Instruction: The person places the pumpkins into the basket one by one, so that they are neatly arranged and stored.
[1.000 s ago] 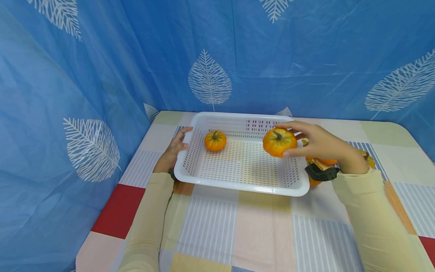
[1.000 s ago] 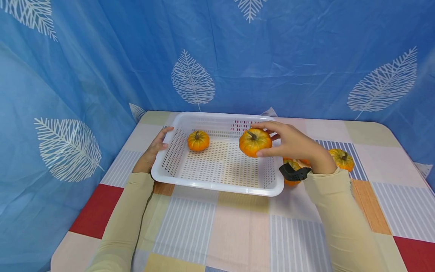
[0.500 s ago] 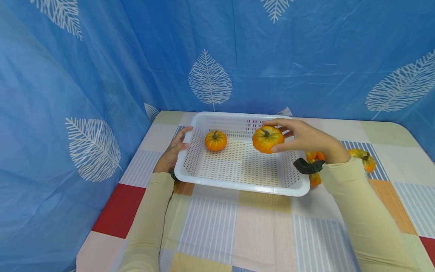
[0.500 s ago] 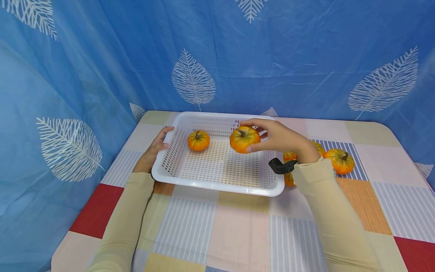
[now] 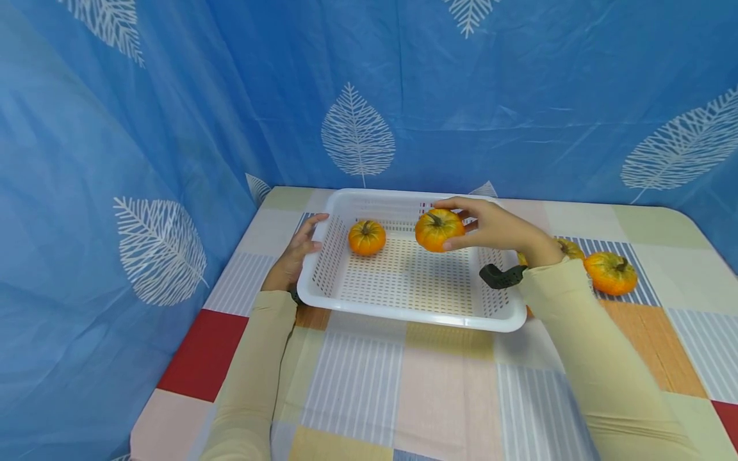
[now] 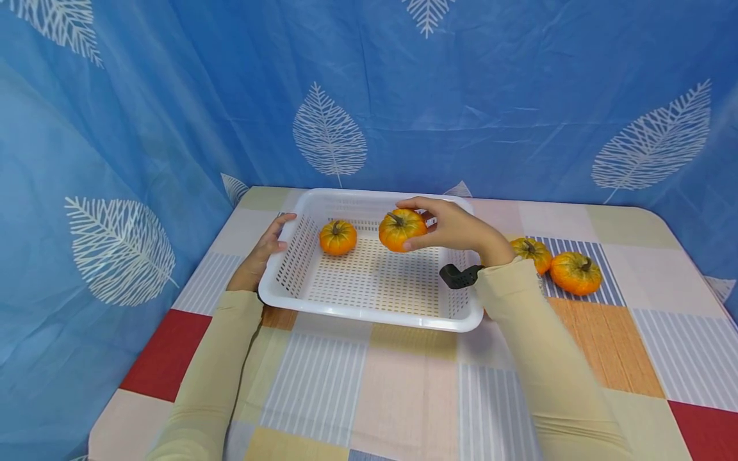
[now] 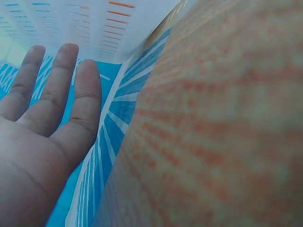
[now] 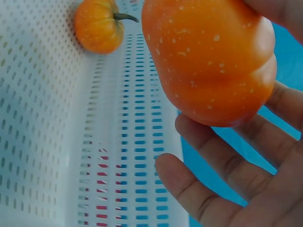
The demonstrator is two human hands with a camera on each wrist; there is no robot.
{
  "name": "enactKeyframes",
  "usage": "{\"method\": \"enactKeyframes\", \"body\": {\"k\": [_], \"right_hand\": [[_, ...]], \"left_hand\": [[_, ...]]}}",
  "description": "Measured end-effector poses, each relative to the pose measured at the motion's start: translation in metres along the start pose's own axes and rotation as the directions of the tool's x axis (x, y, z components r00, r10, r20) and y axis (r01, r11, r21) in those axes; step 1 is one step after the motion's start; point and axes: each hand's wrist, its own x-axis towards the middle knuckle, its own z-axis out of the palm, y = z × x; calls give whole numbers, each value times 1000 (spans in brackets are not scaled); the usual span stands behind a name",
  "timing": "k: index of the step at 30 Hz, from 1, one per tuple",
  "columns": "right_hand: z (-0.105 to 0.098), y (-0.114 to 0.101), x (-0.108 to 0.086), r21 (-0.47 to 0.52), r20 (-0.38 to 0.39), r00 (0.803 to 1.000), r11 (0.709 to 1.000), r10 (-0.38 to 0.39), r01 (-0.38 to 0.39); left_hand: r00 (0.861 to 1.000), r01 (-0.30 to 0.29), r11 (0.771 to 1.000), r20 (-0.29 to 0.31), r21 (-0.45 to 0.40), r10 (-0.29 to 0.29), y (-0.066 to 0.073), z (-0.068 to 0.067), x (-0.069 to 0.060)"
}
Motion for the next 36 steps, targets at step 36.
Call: {"method": "enactKeyframes", "body": {"k": [36], "right_hand": [[19, 0, 59, -22, 53, 996, 998, 66, -65]], "left_hand": [[999, 27, 1000, -26, 16, -27, -2, 0, 1]]}}
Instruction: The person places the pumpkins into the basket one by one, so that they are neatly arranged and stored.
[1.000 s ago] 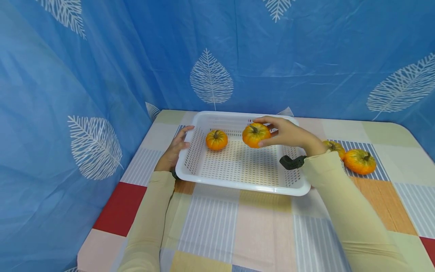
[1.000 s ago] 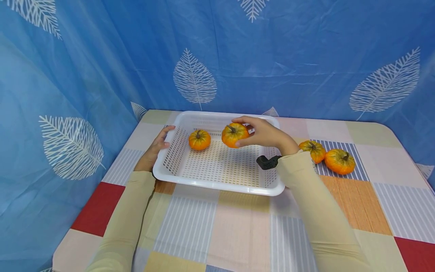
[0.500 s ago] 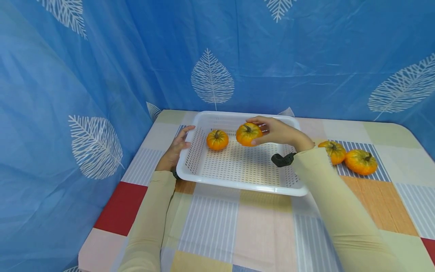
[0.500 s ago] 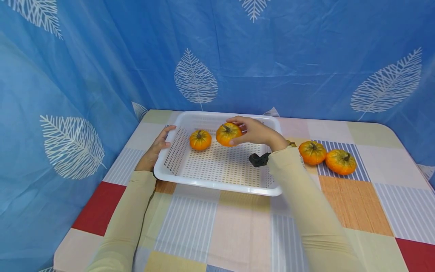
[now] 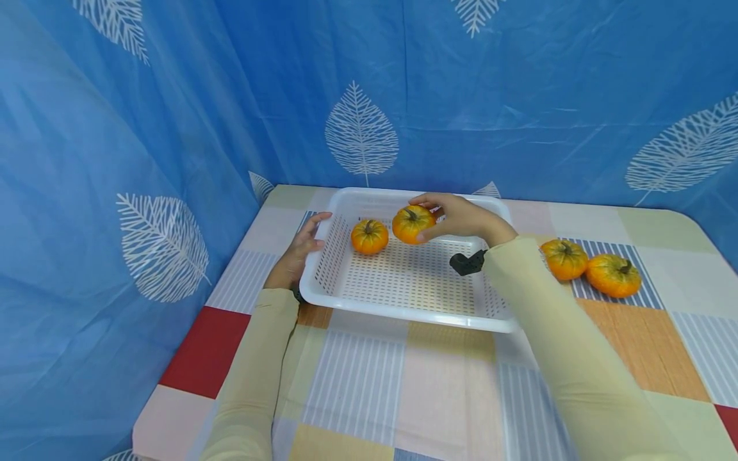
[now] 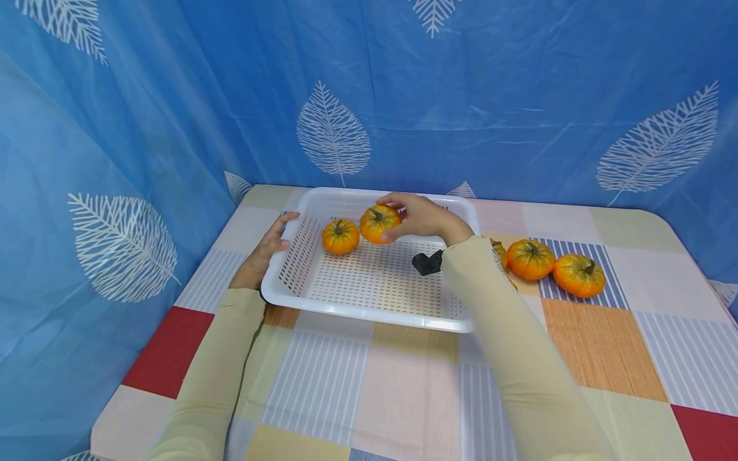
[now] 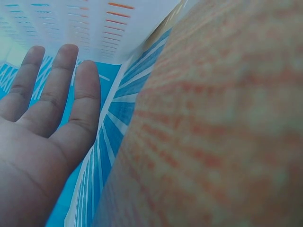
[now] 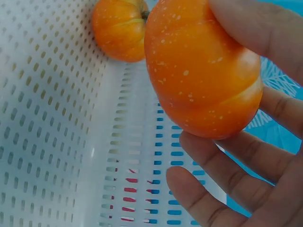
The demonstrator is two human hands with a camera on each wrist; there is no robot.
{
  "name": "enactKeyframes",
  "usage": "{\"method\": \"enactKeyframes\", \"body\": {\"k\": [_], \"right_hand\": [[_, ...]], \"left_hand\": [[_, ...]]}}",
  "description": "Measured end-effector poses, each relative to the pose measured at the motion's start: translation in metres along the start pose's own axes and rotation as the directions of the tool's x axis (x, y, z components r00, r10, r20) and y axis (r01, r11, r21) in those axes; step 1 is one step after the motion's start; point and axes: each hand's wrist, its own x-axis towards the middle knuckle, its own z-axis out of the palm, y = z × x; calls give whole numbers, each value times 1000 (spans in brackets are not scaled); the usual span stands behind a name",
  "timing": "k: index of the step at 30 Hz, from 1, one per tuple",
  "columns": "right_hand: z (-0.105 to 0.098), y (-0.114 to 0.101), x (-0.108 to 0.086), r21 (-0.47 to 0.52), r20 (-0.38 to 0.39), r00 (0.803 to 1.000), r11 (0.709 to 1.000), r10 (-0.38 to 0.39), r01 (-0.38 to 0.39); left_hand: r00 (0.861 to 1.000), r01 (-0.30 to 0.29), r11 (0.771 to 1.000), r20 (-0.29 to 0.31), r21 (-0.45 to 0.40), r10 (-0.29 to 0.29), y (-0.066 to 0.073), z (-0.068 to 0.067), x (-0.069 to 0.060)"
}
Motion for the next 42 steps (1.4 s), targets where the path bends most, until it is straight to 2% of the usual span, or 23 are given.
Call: {"method": "enactKeyframes", "body": {"k": [8, 16, 21, 26, 32, 37, 42], "right_hand": [[6, 4, 11, 10, 23, 999, 999, 36, -36], [10, 11, 13, 38, 36, 994, 993, 108, -109], [15, 17, 15, 16, 44, 992, 993, 116, -116], [20, 25, 16, -34, 35, 991, 991, 127, -126], [25, 30, 17, -44, 41, 991, 991, 128, -126], [28, 34, 18, -76, 39, 990, 988, 137, -134], [31, 35, 21, -58, 48, 984, 984, 169, -166]], "left_hand": [[1000, -23, 1000, 6, -2, 23, -1, 1, 1], [998, -50, 998, 47, -44, 52, -2, 1, 3], [998, -40, 998, 39, -41, 41, -1, 2, 3], [997, -44, 998, 62, -52, 47, 0, 1, 2], [998, -36, 999, 43, -38, 37, 1, 1, 1], [998, -29, 997, 53, -68, 32, -1, -1, 1], [999, -30, 999, 23, -42, 31, 0, 0, 1]]}}
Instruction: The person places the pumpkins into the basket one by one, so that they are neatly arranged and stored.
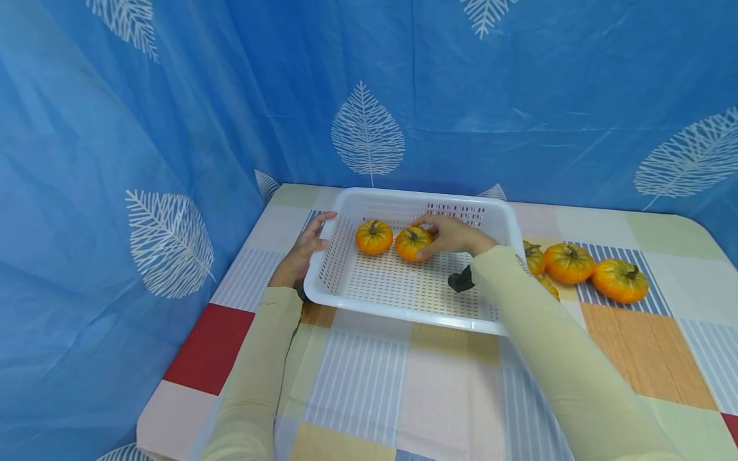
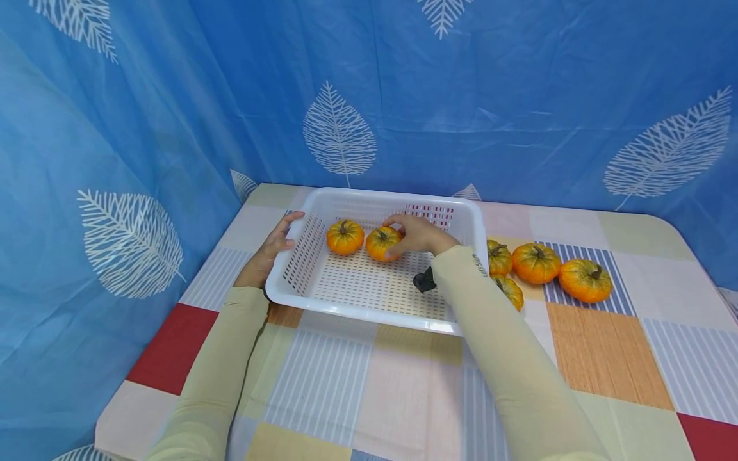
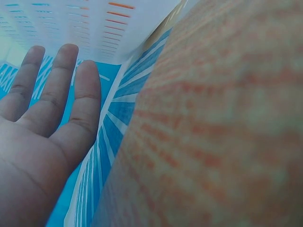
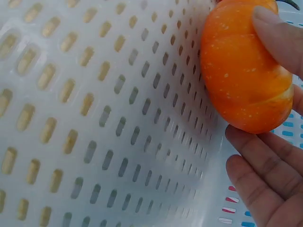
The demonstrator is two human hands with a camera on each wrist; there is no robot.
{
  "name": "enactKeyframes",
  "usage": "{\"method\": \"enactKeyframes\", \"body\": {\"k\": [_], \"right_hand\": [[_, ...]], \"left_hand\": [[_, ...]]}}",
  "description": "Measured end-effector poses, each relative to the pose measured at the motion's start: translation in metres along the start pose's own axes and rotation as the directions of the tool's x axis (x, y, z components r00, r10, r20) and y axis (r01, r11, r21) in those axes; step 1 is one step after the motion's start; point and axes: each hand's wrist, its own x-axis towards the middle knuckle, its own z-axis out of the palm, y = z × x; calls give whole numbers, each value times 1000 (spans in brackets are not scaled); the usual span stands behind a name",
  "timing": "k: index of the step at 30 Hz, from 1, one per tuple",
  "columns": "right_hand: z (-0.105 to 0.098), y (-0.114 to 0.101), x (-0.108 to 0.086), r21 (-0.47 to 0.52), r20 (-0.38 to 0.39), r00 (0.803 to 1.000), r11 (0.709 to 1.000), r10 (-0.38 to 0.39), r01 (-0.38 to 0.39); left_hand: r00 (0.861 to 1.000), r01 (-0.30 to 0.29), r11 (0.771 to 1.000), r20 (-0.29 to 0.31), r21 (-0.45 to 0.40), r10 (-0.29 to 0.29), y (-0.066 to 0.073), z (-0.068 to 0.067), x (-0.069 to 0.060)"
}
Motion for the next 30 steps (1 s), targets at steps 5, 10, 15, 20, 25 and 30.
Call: {"method": "enactKeyframes", "body": {"k": [5, 10, 15, 20, 25, 30], "right_hand": [[1, 0, 0, -10, -3, 1000, 1000, 22, -22], [2, 1, 0, -45, -13, 1000, 999, 19, -19], [3, 2, 0, -77, -18, 1000, 997, 3, -5], [5, 1, 0, -103, -24, 1000, 995, -5, 2], [7, -1, 0, -120, -23, 1000, 993, -18, 15], [6, -2, -2, -120, -14, 1000, 993, -19, 17]], "left_hand": [[1000, -1, 1000, 4, -4, 1, 0, 0, -1], [1000, -8, 1000, 27, -24, 9, -1, -2, -1], [1000, -11, 1000, 29, -12, 12, -2, -2, 1], [1000, -12, 1000, 28, -9, 12, -1, -2, 1], [1000, -17, 1000, 25, -6, 17, 0, -1, 0], [1000, -8, 1000, 2, 13, 8, 0, -1, 0]]}}
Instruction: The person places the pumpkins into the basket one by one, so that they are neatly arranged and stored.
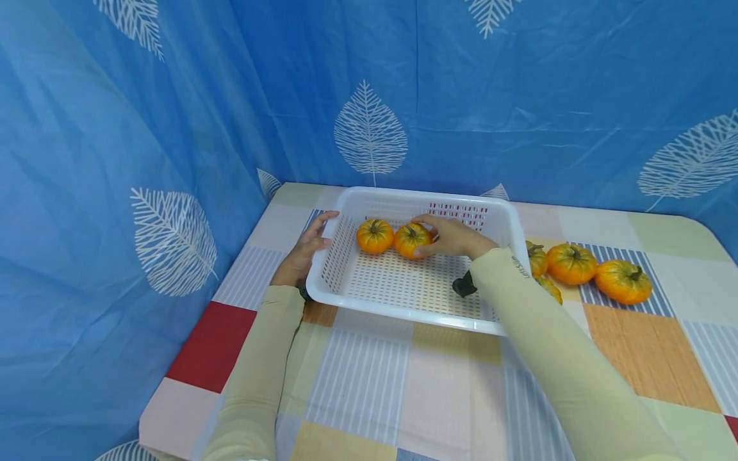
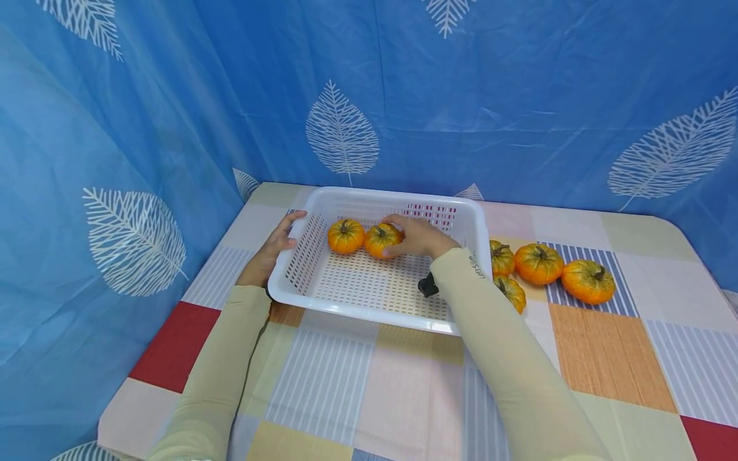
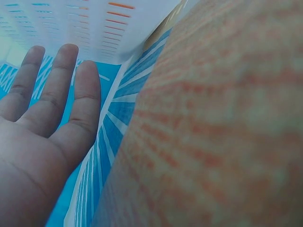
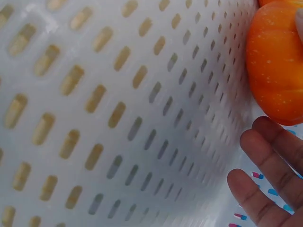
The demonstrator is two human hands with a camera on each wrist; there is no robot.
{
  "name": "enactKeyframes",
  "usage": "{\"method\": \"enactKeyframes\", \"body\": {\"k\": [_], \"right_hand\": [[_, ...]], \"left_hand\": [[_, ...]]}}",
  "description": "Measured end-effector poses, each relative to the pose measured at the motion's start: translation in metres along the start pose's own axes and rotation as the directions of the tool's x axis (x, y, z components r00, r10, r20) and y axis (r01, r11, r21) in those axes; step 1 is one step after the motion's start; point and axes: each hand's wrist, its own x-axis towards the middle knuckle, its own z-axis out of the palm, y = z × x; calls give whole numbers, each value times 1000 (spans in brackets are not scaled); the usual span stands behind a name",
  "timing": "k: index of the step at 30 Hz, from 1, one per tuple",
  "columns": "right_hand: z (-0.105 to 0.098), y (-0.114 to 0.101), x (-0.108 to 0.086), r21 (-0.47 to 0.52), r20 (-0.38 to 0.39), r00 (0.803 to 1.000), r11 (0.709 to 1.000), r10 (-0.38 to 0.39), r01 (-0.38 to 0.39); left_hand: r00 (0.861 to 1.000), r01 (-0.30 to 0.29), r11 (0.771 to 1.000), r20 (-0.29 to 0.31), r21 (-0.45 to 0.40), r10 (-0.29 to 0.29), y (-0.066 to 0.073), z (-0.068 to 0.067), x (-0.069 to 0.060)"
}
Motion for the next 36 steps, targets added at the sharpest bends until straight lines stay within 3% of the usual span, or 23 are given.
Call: {"method": "enactKeyframes", "body": {"k": [9, 19, 36], "right_hand": [[-7, 1, -5, 46, 27, 999, 999, 19, -20], [-14, 2, -9, 82, 1, 1000, 996, 24, -24], [-25, -2, -14, 191, -112, 993, 981, -23, 44]], "left_hand": [[1000, -9, 1000, 14, -10, 9, 0, -2, 0], [1000, -8, 1000, 18, -6, 9, 2, 0, -1], [1000, 6, 1000, 4, -7, -6, 1, 0, -1]]}}
